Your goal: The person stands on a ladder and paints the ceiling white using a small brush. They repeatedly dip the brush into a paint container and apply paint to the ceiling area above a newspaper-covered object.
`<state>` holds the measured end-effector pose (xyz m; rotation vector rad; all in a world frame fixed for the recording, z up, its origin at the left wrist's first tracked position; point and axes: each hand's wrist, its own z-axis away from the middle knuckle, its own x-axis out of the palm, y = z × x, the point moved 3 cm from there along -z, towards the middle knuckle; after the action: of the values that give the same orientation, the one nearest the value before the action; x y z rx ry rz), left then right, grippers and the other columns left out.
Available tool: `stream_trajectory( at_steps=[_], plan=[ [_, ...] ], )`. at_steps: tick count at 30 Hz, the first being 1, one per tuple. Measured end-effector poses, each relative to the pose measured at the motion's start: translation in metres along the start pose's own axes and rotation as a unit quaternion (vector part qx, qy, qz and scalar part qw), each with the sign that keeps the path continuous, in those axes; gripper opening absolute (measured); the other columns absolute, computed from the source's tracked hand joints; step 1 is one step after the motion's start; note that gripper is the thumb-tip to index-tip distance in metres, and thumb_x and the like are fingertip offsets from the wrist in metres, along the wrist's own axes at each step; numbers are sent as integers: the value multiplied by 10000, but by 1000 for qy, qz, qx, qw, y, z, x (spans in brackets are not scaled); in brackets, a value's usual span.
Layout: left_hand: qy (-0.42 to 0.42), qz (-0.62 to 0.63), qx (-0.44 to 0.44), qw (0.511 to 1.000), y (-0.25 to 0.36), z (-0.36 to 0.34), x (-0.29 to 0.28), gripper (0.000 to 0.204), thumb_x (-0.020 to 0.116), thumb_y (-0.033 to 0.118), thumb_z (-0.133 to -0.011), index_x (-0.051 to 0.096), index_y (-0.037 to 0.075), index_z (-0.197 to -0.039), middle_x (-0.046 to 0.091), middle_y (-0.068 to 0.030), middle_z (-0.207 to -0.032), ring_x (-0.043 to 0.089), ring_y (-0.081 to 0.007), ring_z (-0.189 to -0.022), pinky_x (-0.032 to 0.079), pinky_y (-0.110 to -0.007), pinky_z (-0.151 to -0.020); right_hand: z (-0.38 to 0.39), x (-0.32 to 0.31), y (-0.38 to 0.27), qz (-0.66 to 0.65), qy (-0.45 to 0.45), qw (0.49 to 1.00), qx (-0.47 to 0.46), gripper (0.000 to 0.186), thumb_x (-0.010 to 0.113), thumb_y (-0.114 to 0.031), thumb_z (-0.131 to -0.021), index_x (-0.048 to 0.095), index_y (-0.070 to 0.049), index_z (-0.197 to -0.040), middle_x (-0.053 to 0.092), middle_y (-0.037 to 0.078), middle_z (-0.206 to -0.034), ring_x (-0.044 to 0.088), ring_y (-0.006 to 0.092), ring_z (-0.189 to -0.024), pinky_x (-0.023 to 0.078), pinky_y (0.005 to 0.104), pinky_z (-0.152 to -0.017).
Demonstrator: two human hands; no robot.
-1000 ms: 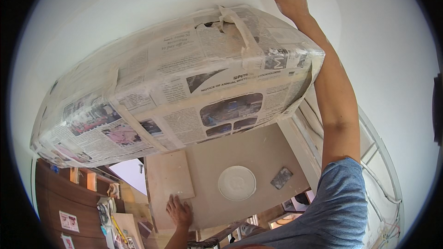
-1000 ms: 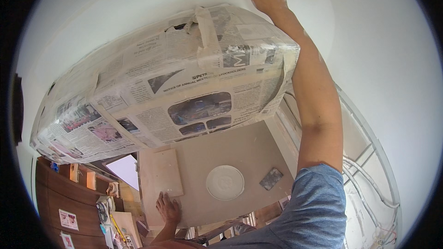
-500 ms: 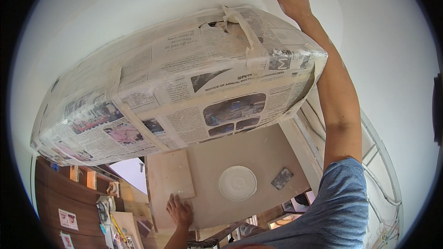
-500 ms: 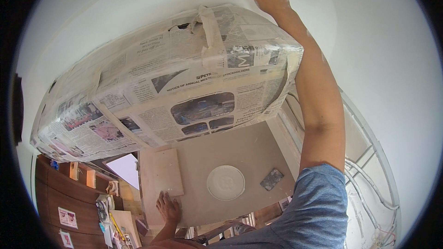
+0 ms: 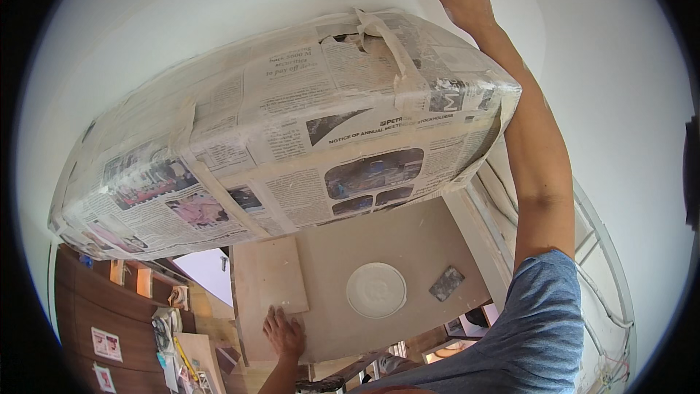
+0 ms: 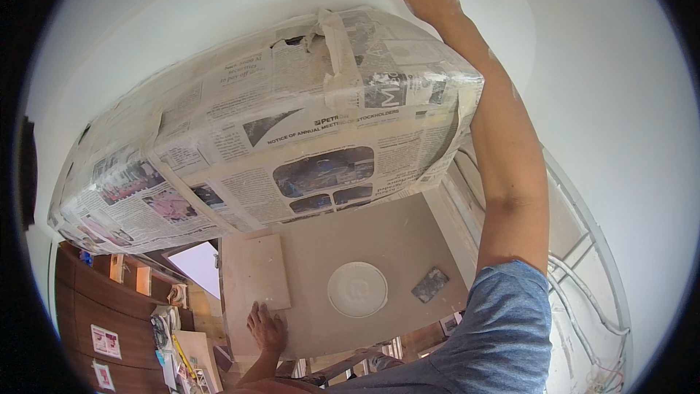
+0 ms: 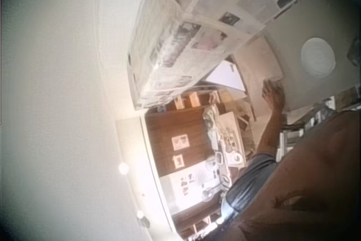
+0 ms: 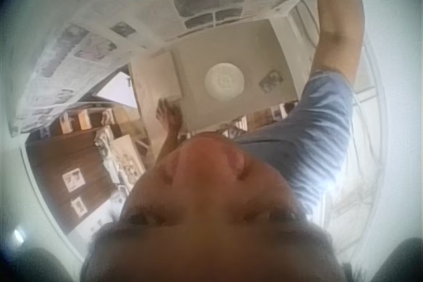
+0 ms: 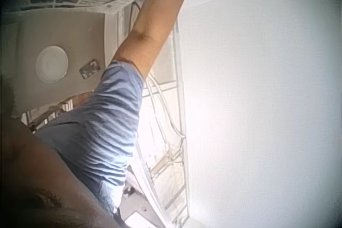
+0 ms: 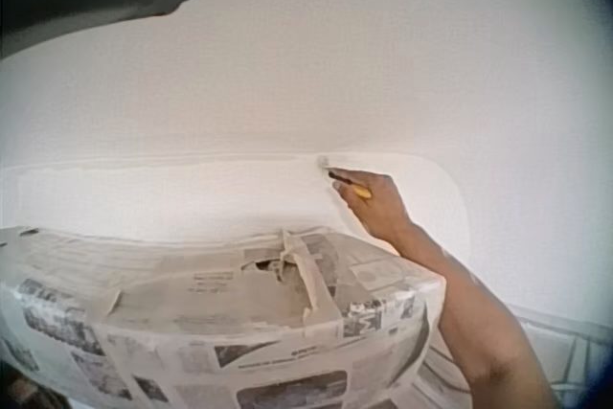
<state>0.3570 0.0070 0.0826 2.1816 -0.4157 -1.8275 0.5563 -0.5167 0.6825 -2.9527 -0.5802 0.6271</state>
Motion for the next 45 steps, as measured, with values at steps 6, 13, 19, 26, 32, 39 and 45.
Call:
stream_trajectory(
  at_steps=[6, 13, 19, 26, 32, 39, 45],
  plan=[
    [5, -2, 0, 1000, 0, 0, 0, 597, 663, 285, -963, 560, 18, -1487, 489, -253, -1599, 451, -473, -1431, 326, -591, -1222, -2, 1, 0, 1, -8, 1000, -12, 453, 650, -358, -1078, 725, -53, -1404, 796, 216, -1235, 768, 314, -859, 604, 406, -892],
    [1, -3, -5, 1000, -1, -1, 1, 596, 652, 298, -964, 571, 12, -1481, 488, -261, -1601, 447, -472, -1439, 324, -586, -1228, -2, 3, -1, -29, -16, 999, 5, 442, 651, -333, -1083, 721, -44, -1410, 800, 210, -1230, 766, 270, -834, 609, 384, -858],
    [7, -9, 2, 1000, 0, 0, 1, 606, 658, 287, -952, 558, 15, -1484, 488, -265, -1598, 450, -473, -1432, 329, -588, -1222, -2, 2, -5, -44, -18, 999, -16, 461, 648, -340, -1088, 714, -15, -1408, 800, 212, -1230, 762, 262, -823, 615, 374, -827],
    [-1, 1, 1, 1000, 2, -1, -1, 597, 657, 255, -964, 534, 6, -1492, 470, -265, -1604, 439, -487, -1436, 321, -608, -1217, -1, 2, -6, -51, -29, 998, -9, 484, 645, -355, -1094, 709, 5, -1410, 805, 211, -1201, 753, 253, -826, 621, 370, -809],
    [3, 0, 7, 1000, 2, 1, -2, 606, 662, 265, -962, 532, 1, -1491, 473, -270, -1597, 444, -494, -1425, 323, -614, -1213, -4, 7, -1, -85, -42, 995, -9, 480, 646, -335, -1100, 694, 9, -1432, 800, 198, -1220, 743, 231, -857, 617, 351, -803],
    [2, -4, 5, 1000, 0, 0, 0, 601, 667, 256, -959, 539, 2, -1489, 477, -272, -1590, 441, -499, -1426, 326, -616, -1209, 12, 2, 1, -219, -37, 975, 6, 425, 656, -226, -1096, 677, 45, -1422, 774, 167, -1213, 718, 186, -897, 619, 333, -814],
    [6, -6, 14, 1000, -3, 1, 3, 619, 681, 239, -943, 531, 3, -1496, 471, -265, -1600, 432, -501, -1433, 321, -612, -1217, 29, -28, 7, -309, 8, 951, 11, 216, 691, -40, -1027, 680, 19, -1235, 706, 102, -1030, 686, 159, -812, 614, 305, -768]
  ],
)
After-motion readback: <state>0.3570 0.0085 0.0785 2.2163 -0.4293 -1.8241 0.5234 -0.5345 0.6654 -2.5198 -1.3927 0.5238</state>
